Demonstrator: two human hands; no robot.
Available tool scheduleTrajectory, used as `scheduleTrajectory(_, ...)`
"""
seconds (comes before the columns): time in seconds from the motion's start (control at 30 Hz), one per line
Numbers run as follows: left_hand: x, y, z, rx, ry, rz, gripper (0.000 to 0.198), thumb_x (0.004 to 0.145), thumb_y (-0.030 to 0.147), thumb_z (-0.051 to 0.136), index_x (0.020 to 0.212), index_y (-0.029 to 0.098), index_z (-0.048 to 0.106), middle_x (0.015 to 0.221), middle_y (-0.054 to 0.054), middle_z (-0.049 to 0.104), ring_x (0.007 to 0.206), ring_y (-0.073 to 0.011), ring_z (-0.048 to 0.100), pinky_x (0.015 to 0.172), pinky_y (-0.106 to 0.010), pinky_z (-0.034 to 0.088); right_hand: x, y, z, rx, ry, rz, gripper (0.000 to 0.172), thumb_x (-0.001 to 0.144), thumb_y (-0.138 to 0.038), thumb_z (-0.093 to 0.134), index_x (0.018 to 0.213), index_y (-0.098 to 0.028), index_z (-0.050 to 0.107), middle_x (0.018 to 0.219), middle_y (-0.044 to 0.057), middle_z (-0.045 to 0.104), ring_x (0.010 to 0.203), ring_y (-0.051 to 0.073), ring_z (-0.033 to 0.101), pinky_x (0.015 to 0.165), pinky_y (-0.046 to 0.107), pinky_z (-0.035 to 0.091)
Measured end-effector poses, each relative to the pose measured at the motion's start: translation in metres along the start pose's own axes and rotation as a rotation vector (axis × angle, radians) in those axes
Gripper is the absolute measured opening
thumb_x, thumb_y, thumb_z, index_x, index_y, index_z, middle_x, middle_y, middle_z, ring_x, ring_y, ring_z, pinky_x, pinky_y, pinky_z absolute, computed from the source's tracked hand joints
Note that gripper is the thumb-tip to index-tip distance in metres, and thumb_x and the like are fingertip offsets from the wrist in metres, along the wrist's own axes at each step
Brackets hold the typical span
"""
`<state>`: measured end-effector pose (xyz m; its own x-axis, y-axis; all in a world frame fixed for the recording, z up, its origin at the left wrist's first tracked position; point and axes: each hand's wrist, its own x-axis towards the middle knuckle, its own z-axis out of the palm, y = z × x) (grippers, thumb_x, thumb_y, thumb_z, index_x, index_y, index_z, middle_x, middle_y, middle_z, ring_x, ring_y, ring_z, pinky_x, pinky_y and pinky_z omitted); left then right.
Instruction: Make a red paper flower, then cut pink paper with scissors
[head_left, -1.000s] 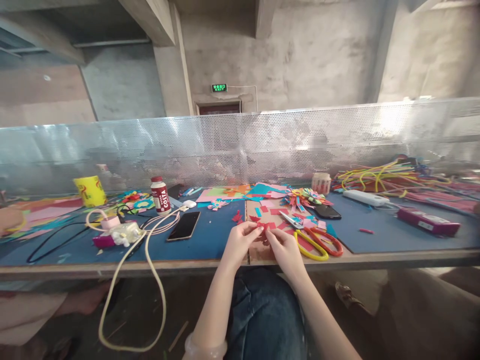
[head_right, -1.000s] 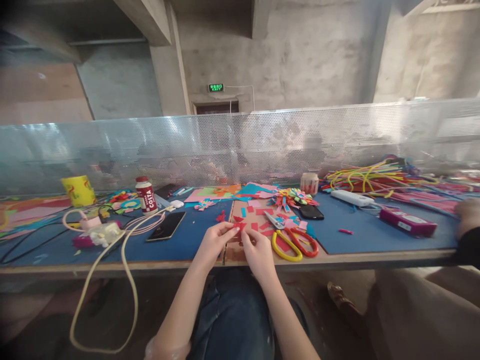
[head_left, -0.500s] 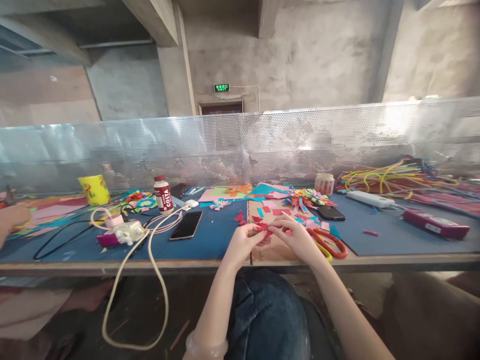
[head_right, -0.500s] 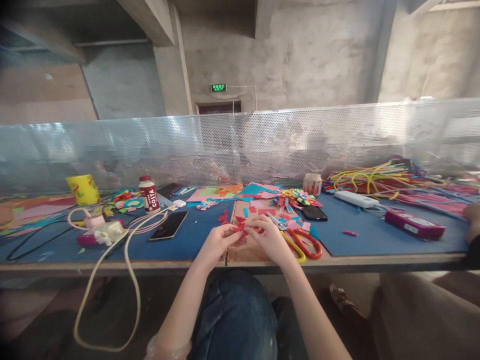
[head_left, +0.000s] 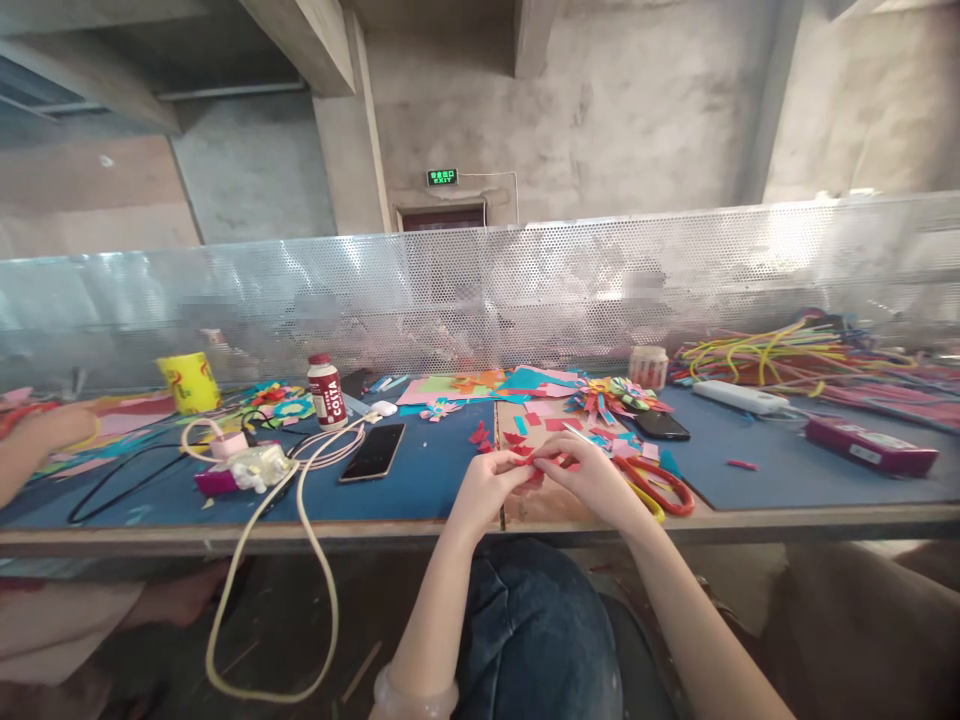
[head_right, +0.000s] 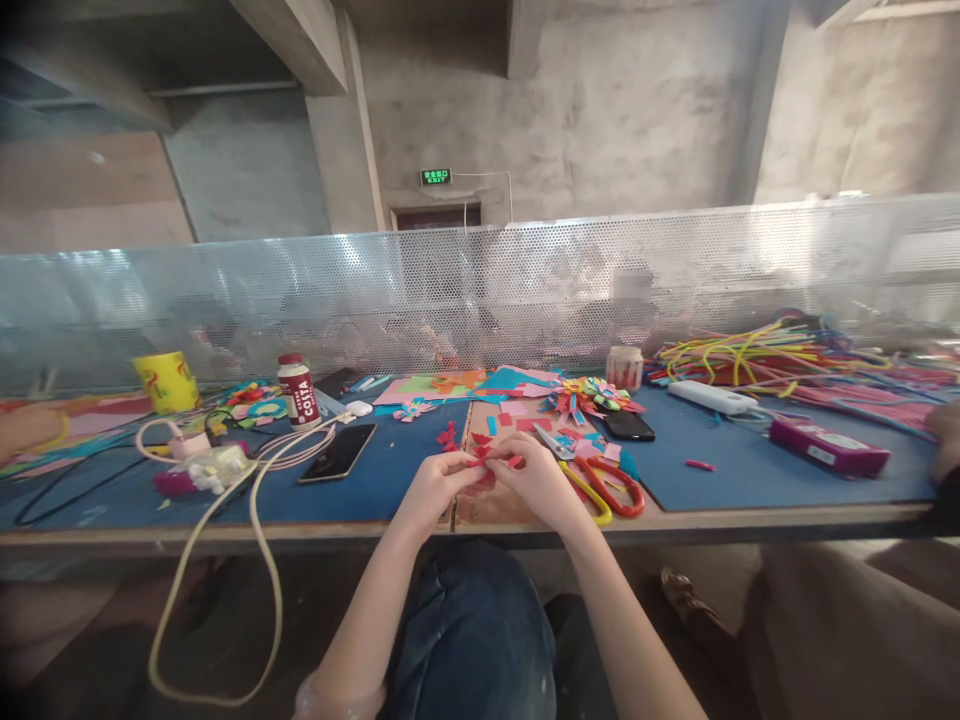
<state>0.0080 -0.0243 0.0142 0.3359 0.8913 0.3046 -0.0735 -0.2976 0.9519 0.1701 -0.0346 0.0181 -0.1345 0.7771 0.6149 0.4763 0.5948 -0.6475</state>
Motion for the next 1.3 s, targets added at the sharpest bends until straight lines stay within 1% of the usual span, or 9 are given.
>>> scheduleTrajectory(0.17, 0.001, -0.002, 0.000, -0.012, 0.010, -0.001, 0.012, 0.069, 0.025, 0.066, 0.072, 0.014, 0.070, 0.067, -0.002, 0.068, 0.066, -0.0171, 0.065, 0.065, -0.026, 0.050, -0.001, -0.004, 0.002, -0.073, 0.045, -0.059, 0.013, 0.079, -0.021, 0.056, 0.073, -0.019, 0.067, 0.079, 0.003, 0.064, 0.076, 0.017, 0.059, 0.065, 0.027, 0.046)
scheduleTrajectory(0.37, 0.001, -0.003, 0.000, -0.051, 0.032, -0.021, 0.016, 0.070, 0.030, 0.065, 0.074, 0.015, 0.068, 0.067, -0.003, 0.068, 0.065, -0.0177, 0.065, 0.062, -0.027, 0.051, -0.002, -0.001, 0.012, -0.206, 0.189, -0.238, 0.012, 0.079, -0.018, 0.055, 0.071, -0.020, 0.065, 0.078, 0.006, 0.062, 0.080, 0.021, 0.056, 0.075, 0.035, 0.046)
scheduleTrajectory(0.5, 0.001, -0.004, 0.000, -0.067, 0.063, -0.021, 0.015, 0.070, 0.030, 0.065, 0.071, 0.015, 0.068, 0.065, -0.002, 0.066, 0.061, -0.0159, 0.064, 0.061, -0.026, 0.051, -0.008, 0.005, 0.020, -0.285, 0.244, -0.334, 0.018, 0.085, -0.018, 0.049, 0.082, -0.021, 0.066, 0.080, 0.007, 0.059, 0.081, 0.021, 0.054, 0.074, 0.036, 0.047)
scheduleTrajectory(0.7, 0.002, -0.006, -0.003, -0.099, 0.052, -0.041, 0.015, 0.071, 0.028, 0.063, 0.072, 0.014, 0.068, 0.067, -0.002, 0.067, 0.063, -0.0156, 0.063, 0.063, -0.027, 0.052, -0.021, 0.008, 0.018, -0.385, 0.178, -0.425, 0.028, 0.085, -0.014, 0.046, 0.104, -0.022, 0.064, 0.092, 0.009, 0.058, 0.085, 0.021, 0.053, 0.076, 0.036, 0.051)
scheduleTrajectory(0.8, 0.002, -0.005, -0.003, -0.116, 0.035, -0.049, 0.015, 0.071, 0.028, 0.063, 0.074, 0.015, 0.069, 0.069, -0.002, 0.067, 0.065, -0.0159, 0.063, 0.064, -0.027, 0.052, -0.025, 0.007, 0.016, -0.429, 0.157, -0.431, 0.032, 0.085, -0.013, 0.045, 0.110, -0.021, 0.062, 0.095, 0.011, 0.058, 0.083, 0.021, 0.052, 0.075, 0.037, 0.051)
scheduleTrajectory(0.9, 0.001, -0.002, -0.003, -0.123, 0.021, -0.064, 0.016, 0.071, 0.030, 0.064, 0.073, 0.014, 0.069, 0.069, -0.002, 0.067, 0.065, -0.0170, 0.064, 0.066, -0.030, 0.053, -0.027, 0.007, 0.016, -0.446, 0.151, -0.422, 0.033, 0.085, -0.014, 0.044, 0.113, -0.022, 0.062, 0.095, 0.010, 0.058, 0.084, 0.022, 0.052, 0.076, 0.038, 0.052)
scheduleTrajectory(1.1, 0.001, 0.000, -0.002, -0.111, 0.000, -0.077, 0.019, 0.070, 0.029, 0.066, 0.080, 0.013, 0.069, 0.077, -0.005, 0.070, 0.072, -0.0194, 0.066, 0.071, -0.031, 0.053, -0.030, 0.008, 0.019, -0.367, 0.147, -0.366, 0.034, 0.085, -0.016, 0.043, 0.112, -0.023, 0.062, 0.096, 0.011, 0.058, 0.087, 0.024, 0.053, 0.076, 0.039, 0.050)
scheduleTrajectory(1.23, 0.000, -0.002, -0.003, -0.095, -0.012, -0.061, 0.017, 0.072, 0.028, 0.065, 0.080, 0.013, 0.068, 0.076, -0.005, 0.070, 0.072, -0.0195, 0.067, 0.070, -0.030, 0.053, -0.028, 0.004, 0.015, -0.224, 0.178, -0.254, 0.027, 0.088, -0.021, 0.043, 0.104, -0.021, 0.065, 0.095, 0.009, 0.060, 0.090, 0.021, 0.055, 0.081, 0.035, 0.048)
scheduleTrajectory(1.3, 0.000, -0.003, -0.003, -0.084, -0.028, -0.053, 0.018, 0.074, 0.028, 0.064, 0.081, 0.013, 0.068, 0.074, -0.006, 0.070, 0.069, -0.0190, 0.067, 0.068, -0.029, 0.053, -0.024, 0.002, 0.012, -0.149, 0.191, -0.160, 0.025, 0.089, -0.025, 0.043, 0.097, -0.019, 0.066, 0.093, 0.008, 0.061, 0.087, 0.020, 0.058, 0.074, 0.031, 0.049)
